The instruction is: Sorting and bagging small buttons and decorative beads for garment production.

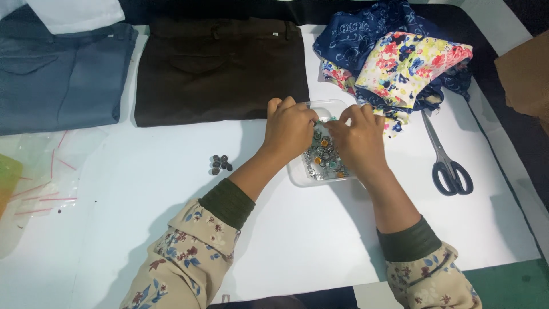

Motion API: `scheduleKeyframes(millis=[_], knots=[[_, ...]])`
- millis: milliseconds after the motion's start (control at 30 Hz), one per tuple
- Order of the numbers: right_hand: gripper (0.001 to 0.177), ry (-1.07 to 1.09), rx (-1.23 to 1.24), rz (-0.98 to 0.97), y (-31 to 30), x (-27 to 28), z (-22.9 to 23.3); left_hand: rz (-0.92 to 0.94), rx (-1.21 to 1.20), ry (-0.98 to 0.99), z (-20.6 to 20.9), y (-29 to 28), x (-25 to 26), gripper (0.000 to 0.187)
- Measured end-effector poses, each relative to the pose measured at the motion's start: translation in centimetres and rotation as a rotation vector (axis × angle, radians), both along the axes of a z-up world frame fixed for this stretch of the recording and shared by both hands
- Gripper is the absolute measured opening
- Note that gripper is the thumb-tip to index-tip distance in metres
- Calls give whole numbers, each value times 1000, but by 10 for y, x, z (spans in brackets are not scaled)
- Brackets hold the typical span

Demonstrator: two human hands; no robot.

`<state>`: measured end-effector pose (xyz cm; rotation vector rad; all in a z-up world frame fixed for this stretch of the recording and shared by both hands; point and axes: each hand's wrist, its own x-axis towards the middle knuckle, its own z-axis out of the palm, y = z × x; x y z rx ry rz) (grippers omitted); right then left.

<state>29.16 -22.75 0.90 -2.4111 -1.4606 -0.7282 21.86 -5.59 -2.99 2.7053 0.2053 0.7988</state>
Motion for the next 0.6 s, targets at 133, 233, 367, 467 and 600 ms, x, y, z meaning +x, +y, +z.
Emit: scheduleKeyframes(millis=[133, 233, 367, 467, 600], knots=[[10, -35, -83, 19, 13, -5, -6, 0, 62, -42, -11, 3, 6, 9], [9, 32, -157, 36, 16, -9, -8, -14, 110, -52, -5, 0, 2, 8], [12, 47, -177, 11, 13, 1, -21, -14, 124, -52, -3, -1, -1, 4], [10, 36, -142, -7, 11, 6, -25, -17, 138, -81, -6, -2, 1, 2], [10, 82, -148, -102, 9, -2, -9, -15, 154, -97, -4, -3, -1, 5]])
